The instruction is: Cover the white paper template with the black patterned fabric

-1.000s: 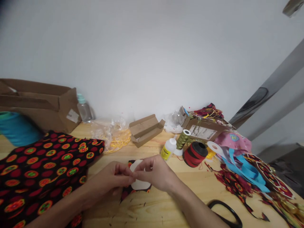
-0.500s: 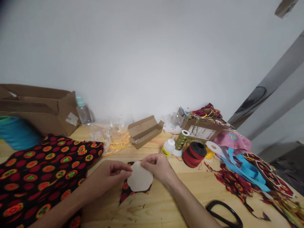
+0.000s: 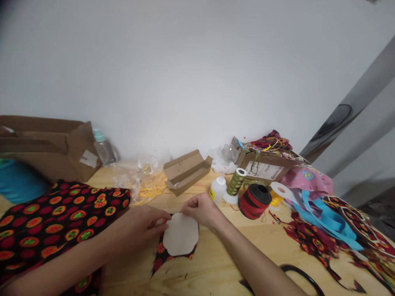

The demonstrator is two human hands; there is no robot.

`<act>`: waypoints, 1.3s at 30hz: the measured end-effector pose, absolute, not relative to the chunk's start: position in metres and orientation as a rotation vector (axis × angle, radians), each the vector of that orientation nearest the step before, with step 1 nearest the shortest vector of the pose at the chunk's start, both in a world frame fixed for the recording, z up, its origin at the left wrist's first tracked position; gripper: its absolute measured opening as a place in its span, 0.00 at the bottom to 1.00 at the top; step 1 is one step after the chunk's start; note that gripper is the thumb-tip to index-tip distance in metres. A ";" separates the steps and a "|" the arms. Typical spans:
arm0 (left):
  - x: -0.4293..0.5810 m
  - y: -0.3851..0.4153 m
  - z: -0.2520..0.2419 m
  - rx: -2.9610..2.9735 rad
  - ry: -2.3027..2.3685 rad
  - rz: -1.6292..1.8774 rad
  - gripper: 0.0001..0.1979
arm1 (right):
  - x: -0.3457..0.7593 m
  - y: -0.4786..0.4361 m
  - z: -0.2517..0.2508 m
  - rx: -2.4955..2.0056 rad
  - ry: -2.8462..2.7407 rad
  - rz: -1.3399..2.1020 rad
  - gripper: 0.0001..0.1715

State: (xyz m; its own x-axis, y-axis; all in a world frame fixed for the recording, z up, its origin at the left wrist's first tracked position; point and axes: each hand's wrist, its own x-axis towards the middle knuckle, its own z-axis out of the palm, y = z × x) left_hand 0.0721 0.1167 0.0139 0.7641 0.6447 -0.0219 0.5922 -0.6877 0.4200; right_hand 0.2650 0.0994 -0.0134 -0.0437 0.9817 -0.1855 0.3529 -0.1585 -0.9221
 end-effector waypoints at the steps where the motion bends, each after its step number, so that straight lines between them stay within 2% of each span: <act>1: 0.072 0.120 0.012 2.566 0.918 0.178 0.12 | 0.265 0.101 -0.014 -1.580 -1.454 1.201 0.07; 18: 0.072 0.133 -0.009 2.675 0.740 0.202 0.16 | 0.264 0.105 -0.016 -1.663 -1.564 1.121 0.07; 23: 0.073 0.134 -0.008 2.741 0.710 0.159 0.18 | 0.264 0.105 -0.020 -1.676 -1.599 1.067 0.07; 29: 0.076 0.133 -0.002 2.729 0.639 0.162 0.15 | 0.264 0.105 -0.020 -1.692 -1.628 1.005 0.08; 39: 0.075 0.134 -0.007 2.730 0.673 0.195 0.18 | 0.262 0.104 -0.018 -1.742 -1.627 0.950 0.07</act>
